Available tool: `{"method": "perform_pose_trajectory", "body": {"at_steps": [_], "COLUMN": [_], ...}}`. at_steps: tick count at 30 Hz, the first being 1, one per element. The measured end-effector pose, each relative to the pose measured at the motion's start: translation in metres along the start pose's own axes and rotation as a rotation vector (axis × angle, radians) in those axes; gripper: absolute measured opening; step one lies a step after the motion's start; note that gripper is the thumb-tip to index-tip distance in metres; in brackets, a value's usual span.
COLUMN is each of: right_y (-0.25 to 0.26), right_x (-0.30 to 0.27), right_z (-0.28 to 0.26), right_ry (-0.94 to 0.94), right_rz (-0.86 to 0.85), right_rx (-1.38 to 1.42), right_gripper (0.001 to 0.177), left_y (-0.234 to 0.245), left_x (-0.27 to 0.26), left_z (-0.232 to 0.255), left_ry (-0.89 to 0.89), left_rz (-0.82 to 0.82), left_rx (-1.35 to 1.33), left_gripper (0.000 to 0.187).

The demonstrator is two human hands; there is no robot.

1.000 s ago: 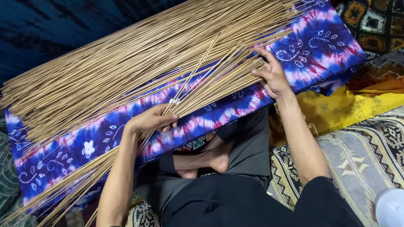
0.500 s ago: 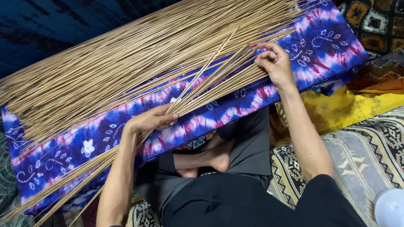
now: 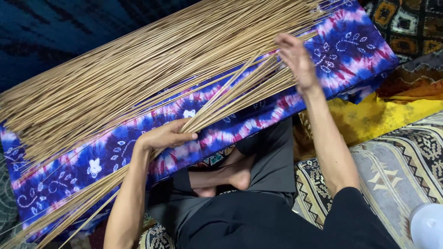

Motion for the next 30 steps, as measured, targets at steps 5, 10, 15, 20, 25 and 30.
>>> {"method": "perform_pose_trajectory", "body": {"at_steps": [5, 10, 15, 20, 25, 30], "right_y": [-0.017, -0.042, -0.007, -0.008, -0.043, -0.032], "right_x": [-0.003, -0.013, -0.006, -0.018, -0.027, -0.019], "right_z": [-0.014, -0.007, -0.03, -0.022, -0.027, -0.024], "right_ry": [-0.092, -0.165, 0.075, -0.038, -0.121, 0.035], "right_rz": [-0.024, -0.171, 0.073, 0.009, -0.141, -0.117], "right_rx": [0.116, 0.622, 0.395, 0.177, 0.063, 0.14], "right_gripper": [0.092, 0.09, 0.079, 0.095, 0.099, 0.091], "left_y": [-0.005, -0.015, -0.016, -0.006, -0.006, -0.004], "left_x": [-0.009, -0.003, -0.003, 0.016, 0.02, 0.014], "left_z": [0.008, 0.016, 0.017, -0.008, -0.016, -0.009], "left_ry": [0.087, 0.058, 0.124, 0.191, 0.213, 0.215], "left_rz": [0.065, 0.082, 0.141, 0.182, 0.183, 0.226], "left_rx": [0.099, 0.236, 0.294, 0.129, 0.135, 0.111], "left_gripper": [0.018, 0.039, 0.047, 0.029, 0.031, 0.031]}}
Point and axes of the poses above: each hand's wrist, its own x-axis towards the middle knuckle, its own y-axis out of the back of the hand, z = x × y, the point moved 8 cm from there along x, towards the middle knuckle, and after that the axes turned 12 degrees about y, right-handed, at the moved point
